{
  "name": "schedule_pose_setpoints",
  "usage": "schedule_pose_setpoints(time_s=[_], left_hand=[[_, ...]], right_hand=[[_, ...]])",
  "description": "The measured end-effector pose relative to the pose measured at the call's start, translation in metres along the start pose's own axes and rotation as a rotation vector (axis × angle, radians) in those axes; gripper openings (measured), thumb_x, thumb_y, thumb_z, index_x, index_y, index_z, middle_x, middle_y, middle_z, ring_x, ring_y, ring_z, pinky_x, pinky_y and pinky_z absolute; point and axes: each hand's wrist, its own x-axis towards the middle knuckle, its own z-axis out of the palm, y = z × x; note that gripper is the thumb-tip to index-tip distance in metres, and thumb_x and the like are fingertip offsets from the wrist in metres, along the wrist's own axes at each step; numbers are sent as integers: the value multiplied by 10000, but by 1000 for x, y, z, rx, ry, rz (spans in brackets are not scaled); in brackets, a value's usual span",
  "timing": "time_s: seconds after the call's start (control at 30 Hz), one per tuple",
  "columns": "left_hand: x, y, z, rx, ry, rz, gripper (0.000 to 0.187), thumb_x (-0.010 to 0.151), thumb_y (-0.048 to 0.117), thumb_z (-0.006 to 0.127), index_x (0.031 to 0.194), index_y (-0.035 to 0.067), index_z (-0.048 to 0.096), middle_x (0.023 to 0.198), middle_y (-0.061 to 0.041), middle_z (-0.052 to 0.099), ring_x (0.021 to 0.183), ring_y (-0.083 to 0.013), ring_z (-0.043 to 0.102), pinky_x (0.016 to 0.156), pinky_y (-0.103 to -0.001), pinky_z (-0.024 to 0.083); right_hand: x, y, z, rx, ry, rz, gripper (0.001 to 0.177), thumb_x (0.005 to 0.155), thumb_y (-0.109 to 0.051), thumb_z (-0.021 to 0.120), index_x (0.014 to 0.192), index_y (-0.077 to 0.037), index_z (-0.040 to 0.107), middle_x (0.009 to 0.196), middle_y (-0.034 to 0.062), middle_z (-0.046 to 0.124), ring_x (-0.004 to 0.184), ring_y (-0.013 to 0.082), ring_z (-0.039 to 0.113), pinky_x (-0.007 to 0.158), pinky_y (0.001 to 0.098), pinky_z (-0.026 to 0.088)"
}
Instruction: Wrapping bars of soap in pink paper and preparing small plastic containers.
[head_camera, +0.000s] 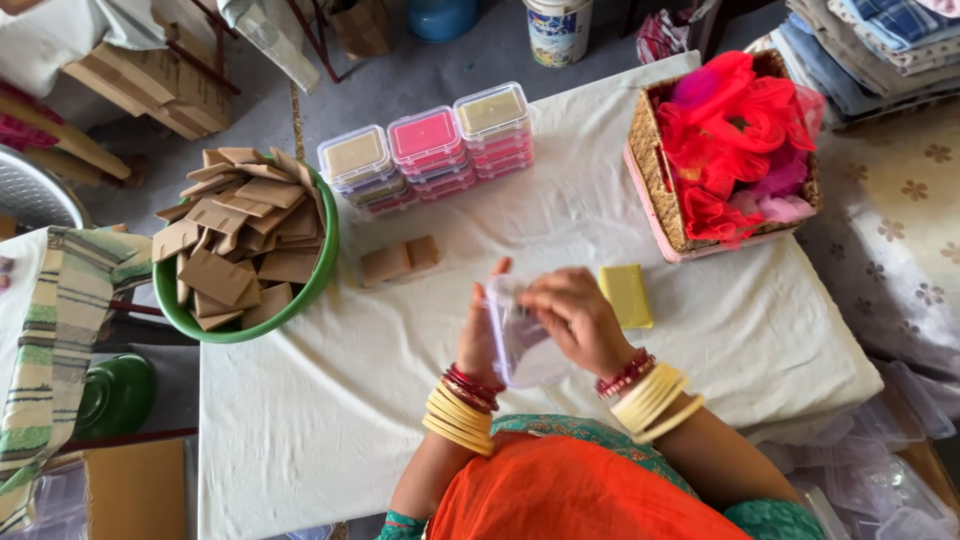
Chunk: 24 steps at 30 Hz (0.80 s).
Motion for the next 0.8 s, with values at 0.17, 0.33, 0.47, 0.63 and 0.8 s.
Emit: schedule_pose_setpoints(time_s=[0.17, 0.33, 0.47, 0.63, 0.8], left_hand=[[5, -13, -27, 47, -69, -22, 789, 1042, 639, 467, 1692, 248, 251, 1515, -197, 489, 1314, -371, 547, 1075, -546, 486], [-6, 25, 9, 2, -8, 88, 814, 975, 680, 467, 1634, 262, 234, 1435, -219, 519, 1236, -389, 609, 1018, -550, 508], [-8, 4, -7, 79, 24, -37, 811, 962, 680, 457, 1621, 253, 257, 1445, -212, 525, 1237, -350, 611, 1037, -537, 526], [-1, -7, -21, 167, 28, -80, 821, 1067, 678, 475, 1683, 160, 317, 1444, -236, 501, 1231, -354, 560, 1031, -525, 488], [-5, 28, 8, 112, 148, 73, 781, 928, 680, 458, 1553, 226, 341, 1414, -197, 542, 1219, -370, 586, 992, -544, 530]], right_hand=[[4, -23, 0, -17, 26, -27, 216, 912, -96, 738, 1127, -105, 752, 1069, 43, 689, 1050, 244, 611, 954, 395, 499], [-5, -16, -9, 182, -174, -230, 182, 886, -126, 767, 1067, -121, 751, 1038, 25, 685, 1035, 235, 626, 958, 395, 501], [-6, -2, -9, 23, -37, -16, 151, 894, -90, 750, 1044, -106, 747, 1058, 22, 703, 1045, 227, 636, 944, 369, 514], [-1, -19, 2, 38, 78, 65, 175, 886, -76, 758, 1059, -101, 753, 1069, 23, 688, 1046, 226, 627, 929, 349, 525], [-9, -6, -8, 150, -185, -142, 200, 836, -82, 791, 1030, -119, 761, 1066, 22, 680, 1038, 238, 620, 925, 373, 517]])
